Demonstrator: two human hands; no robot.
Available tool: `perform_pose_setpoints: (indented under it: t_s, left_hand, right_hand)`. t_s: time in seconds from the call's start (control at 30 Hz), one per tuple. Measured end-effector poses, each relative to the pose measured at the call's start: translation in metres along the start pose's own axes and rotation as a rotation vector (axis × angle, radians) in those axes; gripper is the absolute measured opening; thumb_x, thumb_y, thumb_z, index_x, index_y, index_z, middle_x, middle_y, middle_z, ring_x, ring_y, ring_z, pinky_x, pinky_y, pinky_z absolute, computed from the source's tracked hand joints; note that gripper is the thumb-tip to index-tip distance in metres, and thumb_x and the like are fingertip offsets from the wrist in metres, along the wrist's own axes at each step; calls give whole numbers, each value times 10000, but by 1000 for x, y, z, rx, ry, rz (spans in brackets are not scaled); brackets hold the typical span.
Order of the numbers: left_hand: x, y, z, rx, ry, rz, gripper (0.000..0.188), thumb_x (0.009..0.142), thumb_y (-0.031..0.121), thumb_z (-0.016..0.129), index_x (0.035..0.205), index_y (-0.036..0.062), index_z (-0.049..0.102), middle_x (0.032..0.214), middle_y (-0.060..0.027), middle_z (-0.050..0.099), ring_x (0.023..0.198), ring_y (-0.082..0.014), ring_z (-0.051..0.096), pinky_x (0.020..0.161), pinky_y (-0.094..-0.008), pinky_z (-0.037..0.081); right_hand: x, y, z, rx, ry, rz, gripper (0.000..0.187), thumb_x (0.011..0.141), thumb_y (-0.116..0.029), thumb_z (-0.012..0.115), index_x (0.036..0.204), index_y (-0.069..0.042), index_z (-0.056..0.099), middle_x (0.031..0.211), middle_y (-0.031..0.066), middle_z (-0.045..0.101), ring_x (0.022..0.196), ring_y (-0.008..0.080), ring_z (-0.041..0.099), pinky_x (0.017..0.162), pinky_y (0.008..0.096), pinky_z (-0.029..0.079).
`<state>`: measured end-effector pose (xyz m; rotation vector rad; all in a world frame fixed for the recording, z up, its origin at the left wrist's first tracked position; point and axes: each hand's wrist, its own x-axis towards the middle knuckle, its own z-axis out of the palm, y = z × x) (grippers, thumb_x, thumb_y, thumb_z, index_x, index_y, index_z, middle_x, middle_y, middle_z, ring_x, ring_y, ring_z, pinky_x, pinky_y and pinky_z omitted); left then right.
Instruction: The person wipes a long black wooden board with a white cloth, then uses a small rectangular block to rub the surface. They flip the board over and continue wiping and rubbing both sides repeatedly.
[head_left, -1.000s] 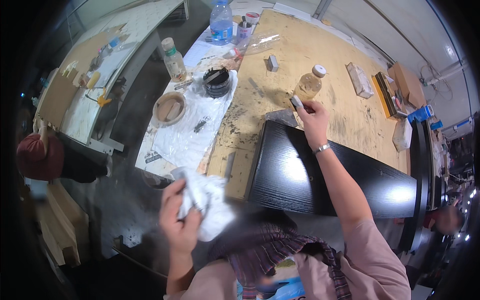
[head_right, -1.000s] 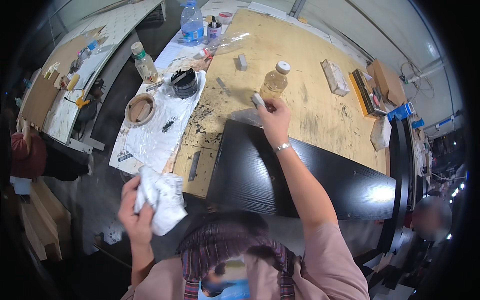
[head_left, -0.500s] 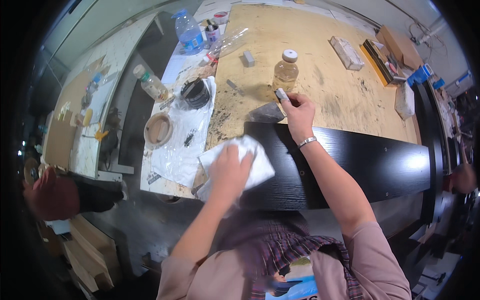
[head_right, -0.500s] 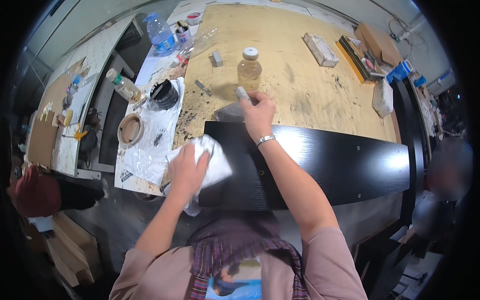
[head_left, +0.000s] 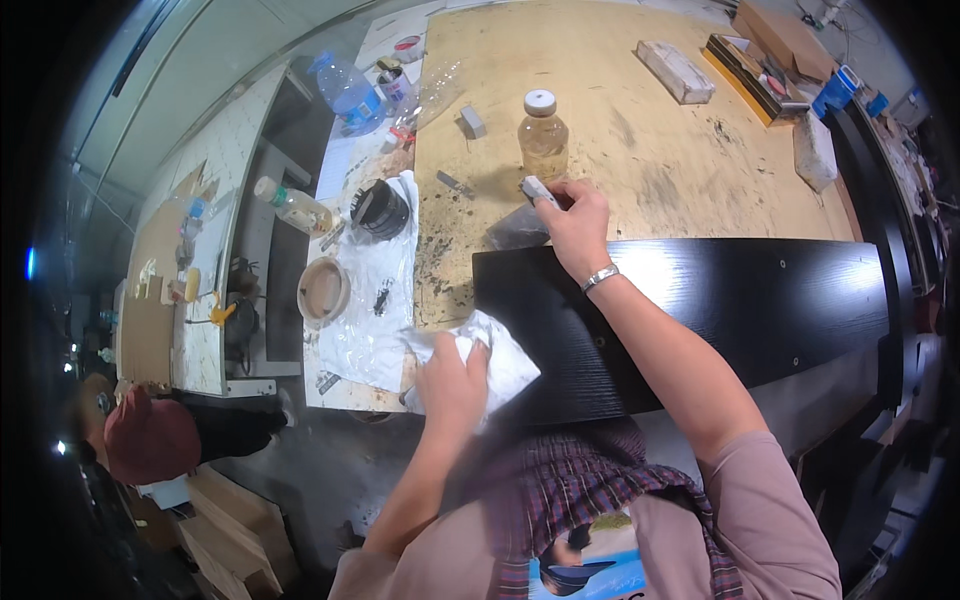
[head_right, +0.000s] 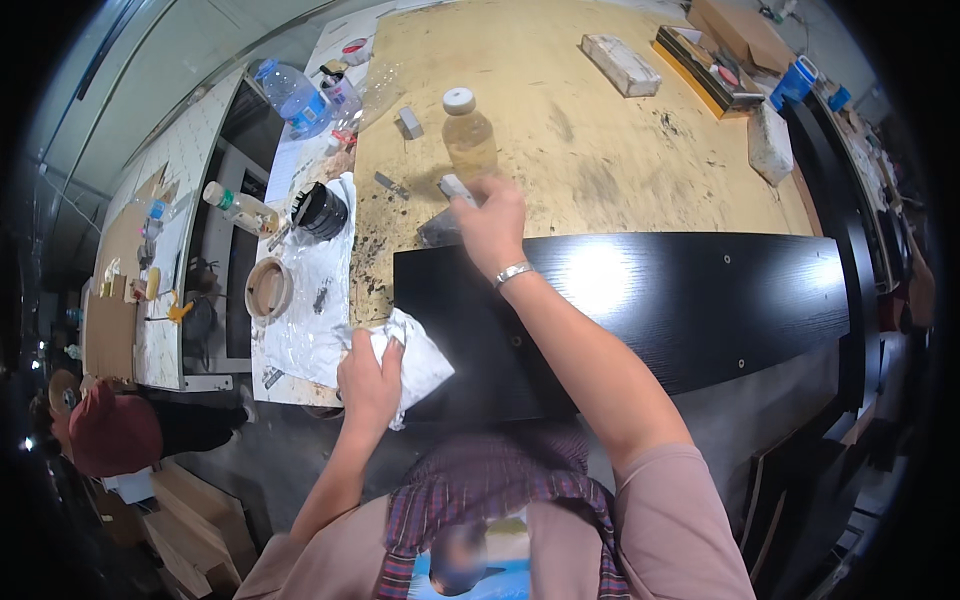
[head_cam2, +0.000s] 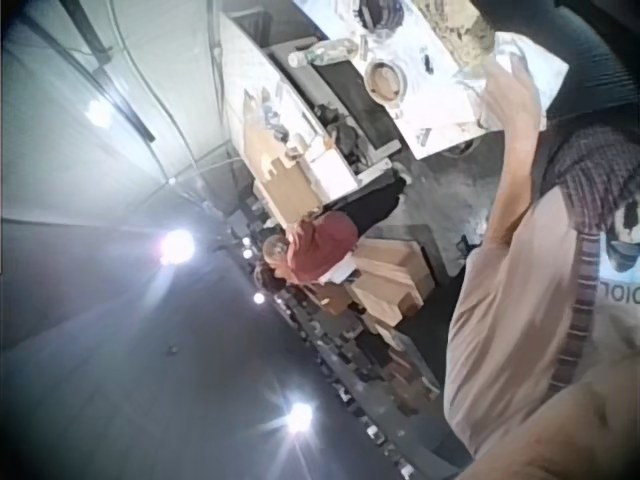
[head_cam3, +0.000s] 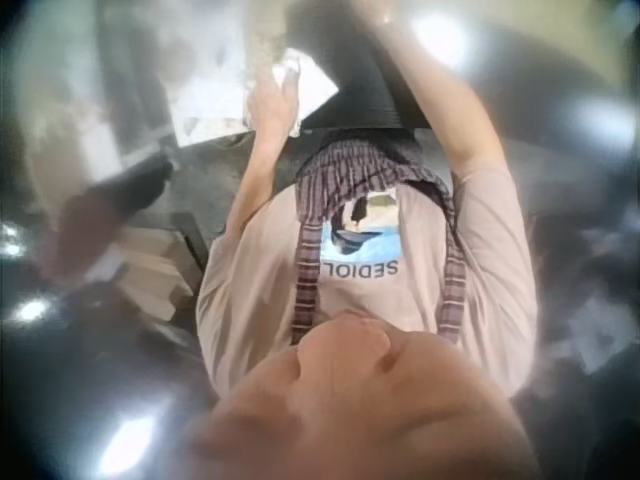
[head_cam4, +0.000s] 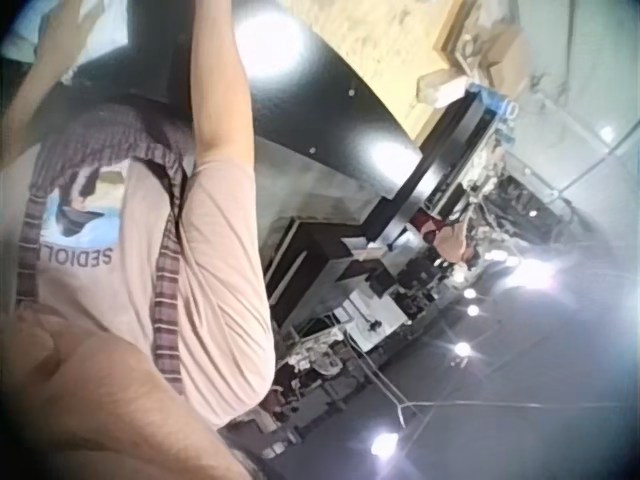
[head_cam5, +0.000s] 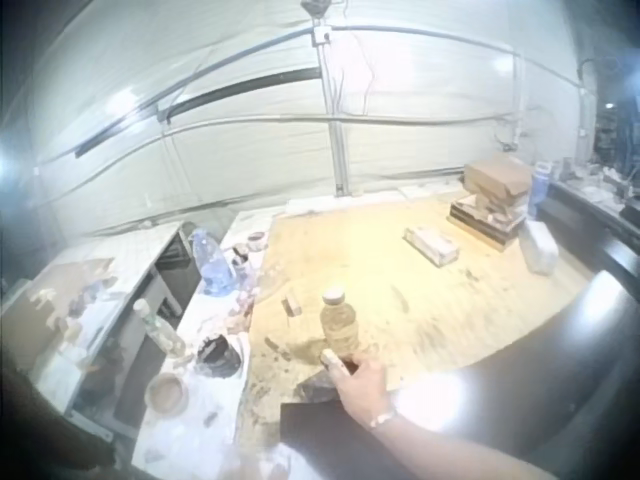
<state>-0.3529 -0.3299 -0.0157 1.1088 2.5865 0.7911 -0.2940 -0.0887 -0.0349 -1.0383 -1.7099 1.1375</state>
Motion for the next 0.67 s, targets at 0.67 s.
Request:
perform_pose_setpoints:
  t_s: [0.67]
  left_hand:
    - [-23,9,-95,-1636,10,-278,207,995,132,605,1191,66,600,1046,-149,692,867,-254,709,811,-372,606]
  right_hand:
    - [-1,-4,8,-49,-37,-47,259,780,-189,719,939,15,744,991,193,679,946,338,664,876,406,521]
